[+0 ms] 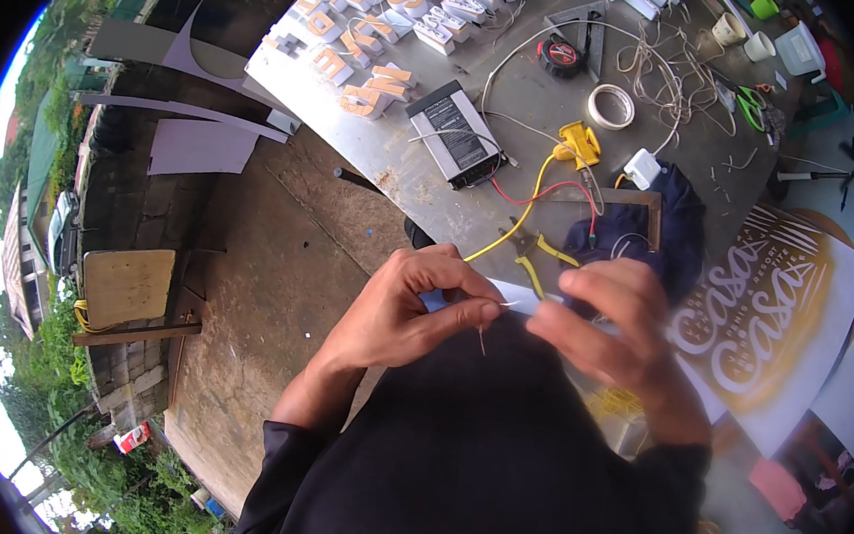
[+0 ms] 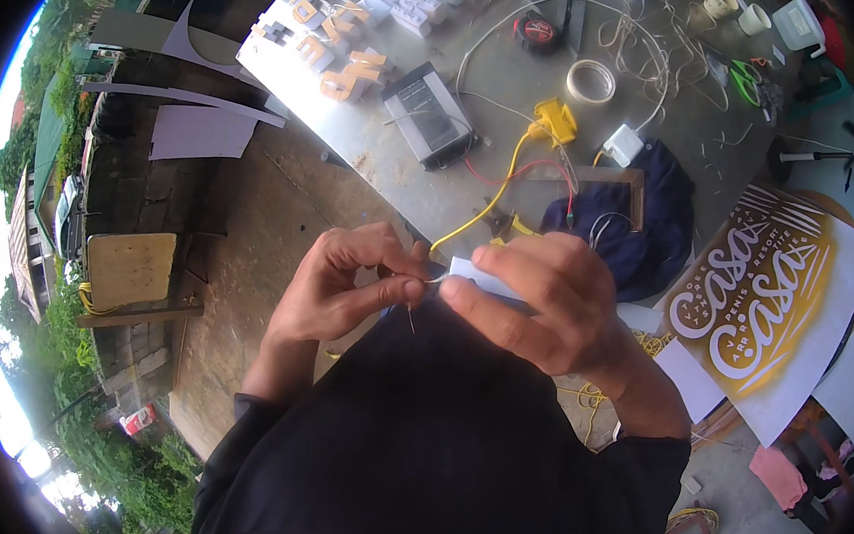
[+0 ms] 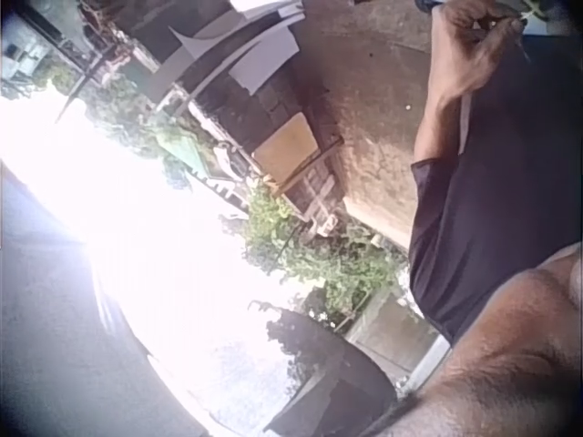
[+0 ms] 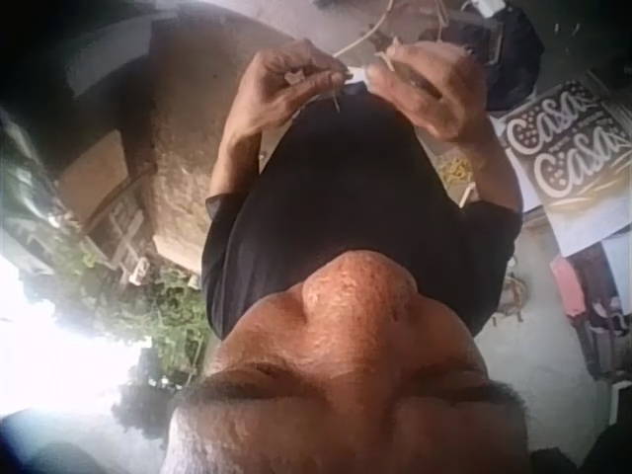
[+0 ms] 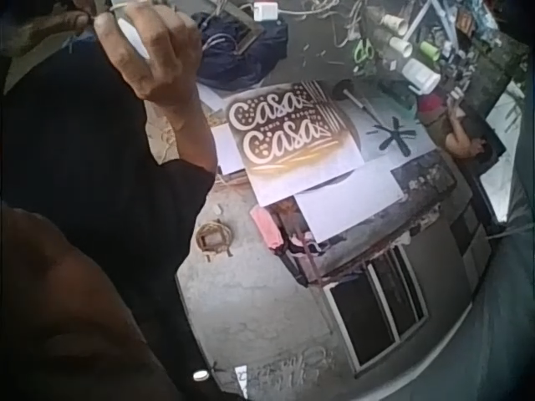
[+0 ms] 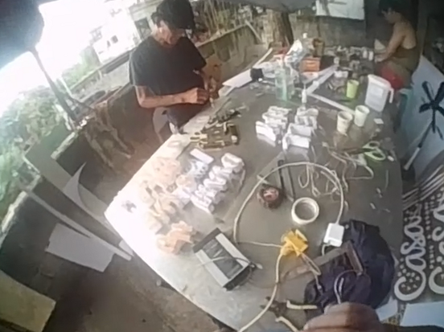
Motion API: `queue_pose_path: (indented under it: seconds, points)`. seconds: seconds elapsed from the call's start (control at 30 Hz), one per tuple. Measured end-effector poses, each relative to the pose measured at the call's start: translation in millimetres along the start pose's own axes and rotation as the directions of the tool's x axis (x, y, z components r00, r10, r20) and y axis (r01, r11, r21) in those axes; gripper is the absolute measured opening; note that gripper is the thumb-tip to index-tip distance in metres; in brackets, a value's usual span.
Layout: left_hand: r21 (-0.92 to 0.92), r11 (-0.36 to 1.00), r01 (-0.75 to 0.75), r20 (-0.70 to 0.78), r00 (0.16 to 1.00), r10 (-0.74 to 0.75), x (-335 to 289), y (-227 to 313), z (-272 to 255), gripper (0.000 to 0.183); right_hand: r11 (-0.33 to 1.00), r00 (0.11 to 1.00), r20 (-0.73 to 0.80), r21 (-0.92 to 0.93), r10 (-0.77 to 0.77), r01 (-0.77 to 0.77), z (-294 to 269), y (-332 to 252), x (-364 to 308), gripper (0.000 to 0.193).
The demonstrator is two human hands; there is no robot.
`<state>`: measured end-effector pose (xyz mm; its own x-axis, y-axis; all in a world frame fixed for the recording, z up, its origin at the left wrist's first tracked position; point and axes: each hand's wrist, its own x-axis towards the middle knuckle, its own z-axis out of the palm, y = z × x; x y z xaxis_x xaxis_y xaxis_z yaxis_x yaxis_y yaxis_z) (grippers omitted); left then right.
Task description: Stripping insulation and joining electrical wires for signage illumination.
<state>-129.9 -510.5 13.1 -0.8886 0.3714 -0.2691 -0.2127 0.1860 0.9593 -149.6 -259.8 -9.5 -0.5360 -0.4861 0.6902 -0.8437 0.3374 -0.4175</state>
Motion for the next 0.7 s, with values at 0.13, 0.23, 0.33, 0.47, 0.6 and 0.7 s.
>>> queue_pose_path:
  seconds: [0.13, 0.23, 0.33, 0.47, 0.6, 0.7]
  points:
    - [0.197, 0.972, -0.129, 0.108, 0.988, 0.109, 5, 15, -3, 0.007, 0.984, 0.974, 0.168, -0.065, -0.152, 0.165, -2, 2, 13, 0.02]
    - [0.285, 0.935, -0.21, 0.09, 0.977, 0.192, 6, 15, 1, 0.007, 0.981, 0.969, 0.172, -0.055, -0.177, 0.189, 3, 3, 9, 0.013]
    - [0.416, 0.878, -0.237, 0.07, 0.971, 0.228, 2, 17, 3, 0.011, 0.983, 0.975, 0.146, -0.052, -0.167, 0.176, 8, 3, 7, 0.01]
    - [0.648, 0.654, -0.389, 0.082, 0.89, 0.448, 0, 5, 8, 0.02, 0.999, 0.993, 0.108, 0.011, 0.038, -0.04, 20, -1, 1, 0.009]
    - [0.866, 0.252, -0.433, 0.191, 0.751, 0.633, 1, -7, 13, 0.034, 0.26, 0.558, 0.543, 0.529, 0.627, -0.808, 29, 4, -10, 0.014]
    - [0.858, 0.268, -0.438, 0.189, 0.755, 0.628, 1, -7, 11, 0.034, -0.341, 0.253, 0.83, 0.455, 0.496, -0.823, 23, 6, -11, 0.017]
